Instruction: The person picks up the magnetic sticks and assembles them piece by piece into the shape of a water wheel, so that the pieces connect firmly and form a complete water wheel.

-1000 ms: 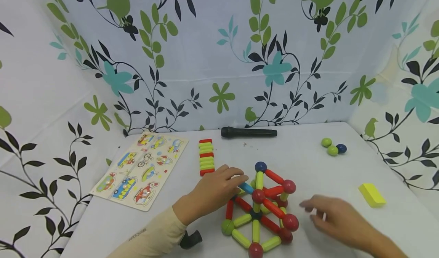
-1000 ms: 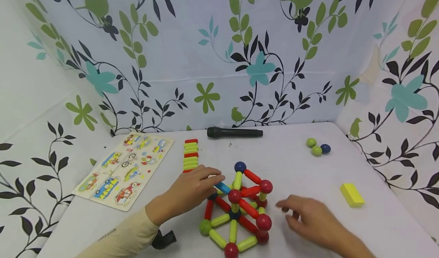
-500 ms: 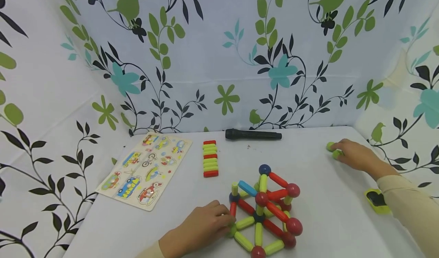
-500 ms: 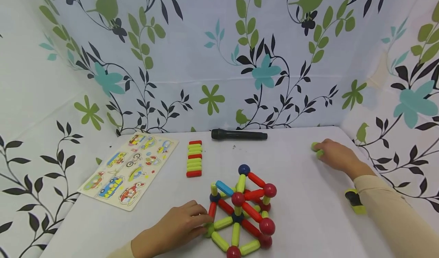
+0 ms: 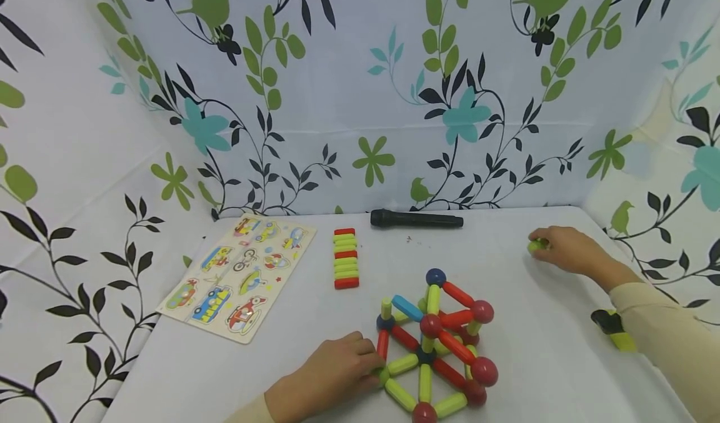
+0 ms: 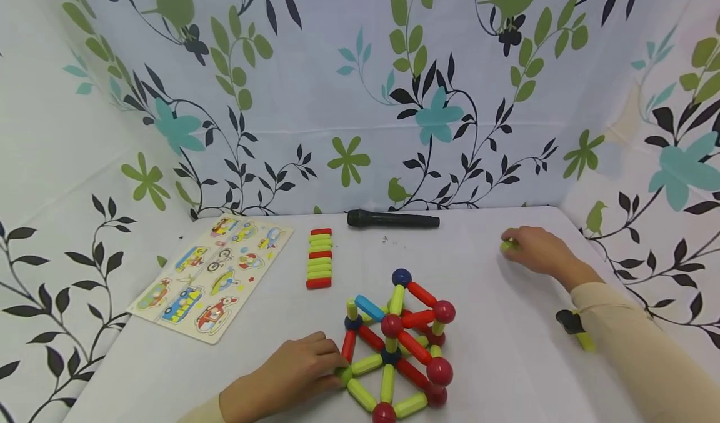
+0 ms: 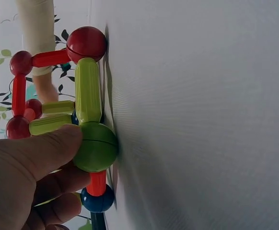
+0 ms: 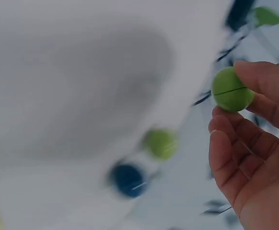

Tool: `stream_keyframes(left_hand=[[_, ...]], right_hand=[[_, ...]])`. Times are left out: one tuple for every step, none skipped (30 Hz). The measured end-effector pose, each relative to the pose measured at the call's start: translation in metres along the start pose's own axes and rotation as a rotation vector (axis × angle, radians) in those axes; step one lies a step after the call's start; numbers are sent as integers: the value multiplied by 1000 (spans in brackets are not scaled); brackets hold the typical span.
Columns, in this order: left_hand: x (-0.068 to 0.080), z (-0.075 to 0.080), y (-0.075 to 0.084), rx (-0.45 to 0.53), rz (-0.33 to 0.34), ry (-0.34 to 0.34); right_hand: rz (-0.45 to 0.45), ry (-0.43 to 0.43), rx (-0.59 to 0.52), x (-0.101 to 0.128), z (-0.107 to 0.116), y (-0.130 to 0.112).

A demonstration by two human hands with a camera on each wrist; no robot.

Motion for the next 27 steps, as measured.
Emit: stream_keyframes(left_hand=[[0,0,0,-4,5,-6],[0,-1,0,-4,10,-13],[-1,-1,0,-5,14,-18],[0,-1,0,-5,18,-21],[0,-2,0,-5,20,-25],[0,-2,1,-7,18,-25],[1,-2,1,-8,16,-26],[1,-2,1,-6,17,-27],[1,-2,1,-4,17,-28],[1,-2,1,-3,18,-28],[1,-2,0,-2,18,-30],[1,-2,0,-4,15,-31],[1,-2,0,-4,13,-31],[1,-2,0,-7,10,-28],[1,-1,0,-11,4,-23],[0,-1,0,-17,-1,-17],[0,-1,0,-22,-4,-12],[0,-1,1,-25,-5,-6],[-1,-1,1,-25,-2,-4],[-1,-1,1,-24,2,-2],[-2,-1,0,-22,7,-3],[-2,-1,0,-21,12,-4],[-2,-1,0,-19,16,-4],[-3,-1,1,-19,18,-4],[-3,-1,1,-20,18,-2],[-3,-1,1,-21,16,2],[-3,-1,1,-24,12,7]], right_hand=[[15,24,-33,-2,7,-16],[32,42,-75,-3,14,-35],[59,57,-116,-5,22,-57],[91,66,-155,-6,29,-79],[128,71,-191,-7,35,-102],[170,69,-222,-7,40,-126],[217,61,-246,-7,44,-149],[270,48,-264,-6,47,-172],[318,33,-275,-5,49,-194],[365,13,-282,-4,49,-213],[406,-13,-287,-3,47,-231],[440,-42,-290,-1,45,-246],[466,-73,-292,0,43,-259],[485,-103,-294,1,40,-269],[494,-130,-290,1,37,-277],[504,-157,-284,2,33,-284],[509,-181,-275,2,30,-290],[510,-204,-267,1,27,-295],[512,-221,-254,0,24,-298],[515,-237,-239,-1,21,-301],[513,-253,-221,-2,18,-304],[511,-270,-211,-4,15,-305],[508,-283,-197,-5,12,-307],[504,-294,-187,-6,10,-307],[503,-302,-177,-7,8,-308],[501,-311,-168,-8,6,-308],[501,-318,-159,-8,4,-308]])
Point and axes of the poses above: each hand's wrist, its own x-axis away from the middle knuckle, its own z-axis out of the back of the hand, y = z × x, the point moved 4 cm from there along -x, towards the middle knuckle, and after that the axes turned 2 degrees about y, right-handed, at the moved point
